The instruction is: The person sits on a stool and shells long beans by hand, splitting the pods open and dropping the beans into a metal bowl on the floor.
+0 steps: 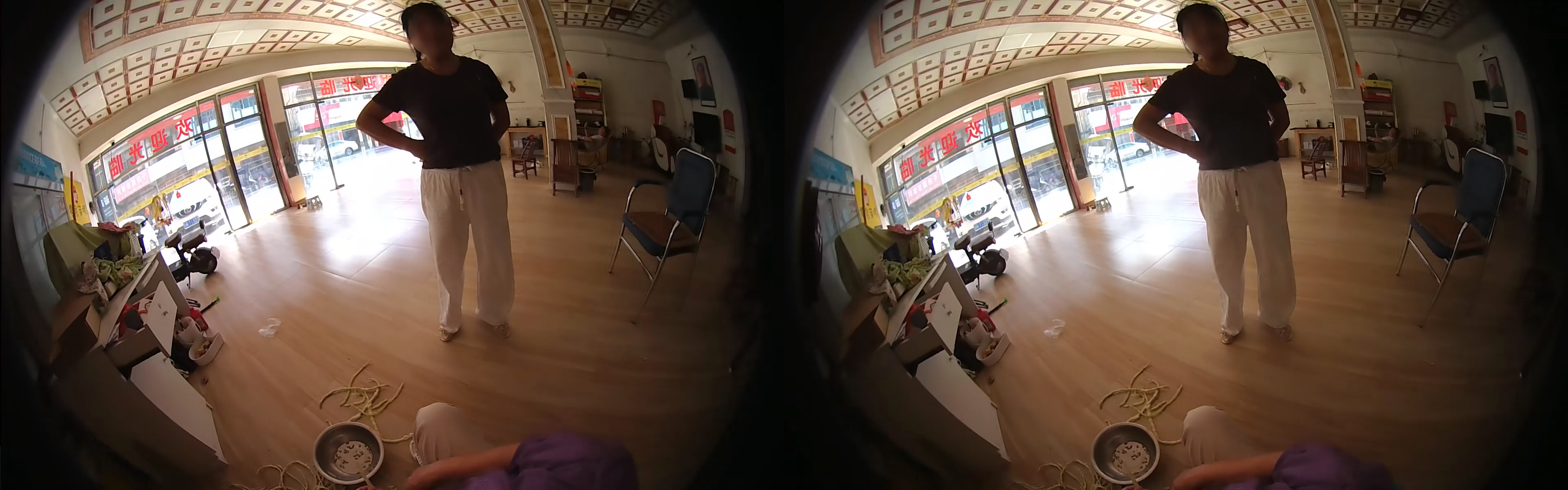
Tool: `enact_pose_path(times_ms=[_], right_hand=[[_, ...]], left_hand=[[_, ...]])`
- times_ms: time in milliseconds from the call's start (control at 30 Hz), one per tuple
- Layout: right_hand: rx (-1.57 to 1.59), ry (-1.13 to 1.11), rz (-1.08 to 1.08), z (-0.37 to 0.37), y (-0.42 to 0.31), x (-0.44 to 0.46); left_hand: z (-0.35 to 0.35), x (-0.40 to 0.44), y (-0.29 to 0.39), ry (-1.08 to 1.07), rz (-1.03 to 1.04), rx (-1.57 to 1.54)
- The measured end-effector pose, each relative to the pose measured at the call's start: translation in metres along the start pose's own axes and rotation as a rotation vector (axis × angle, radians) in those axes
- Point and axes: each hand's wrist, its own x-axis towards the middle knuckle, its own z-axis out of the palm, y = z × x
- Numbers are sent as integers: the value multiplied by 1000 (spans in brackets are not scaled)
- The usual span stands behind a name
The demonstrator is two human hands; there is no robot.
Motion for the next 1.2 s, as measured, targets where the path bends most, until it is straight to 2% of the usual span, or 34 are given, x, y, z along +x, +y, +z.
enact_pose_path(times_ms=[33,67,100,233,667,867,967,1000,1100,1167,1200], right_hand=[[-167,-380,546,-2,-20,21],[-231,-513,688,-7,-32,35],[-250,-558,723,-7,-36,41],[-273,-607,761,-9,-42,56],[-266,-736,748,-2,-44,69],[-277,-849,704,4,-42,71],[-278,-935,670,2,-38,71],[-266,-933,676,1,-36,70],[-224,-660,902,-2,-51,76],[-289,-656,887,7,-42,68],[-308,-582,843,12,-36,63]], left_hand=[[-1,4,1,-19,23,19],[-2,5,0,-42,40,39],[2,2,4,-44,31,19],[24,-9,33,-97,22,-32],[22,-10,19,-97,-50,-101],[27,-21,32,-38,-39,12],[25,-18,23,41,-69,-55],[31,-23,37,92,-127,-83],[30,-26,38,92,-9,-172],[32,-27,42,77,1,-168],[33,-29,43,88,17,-169]])
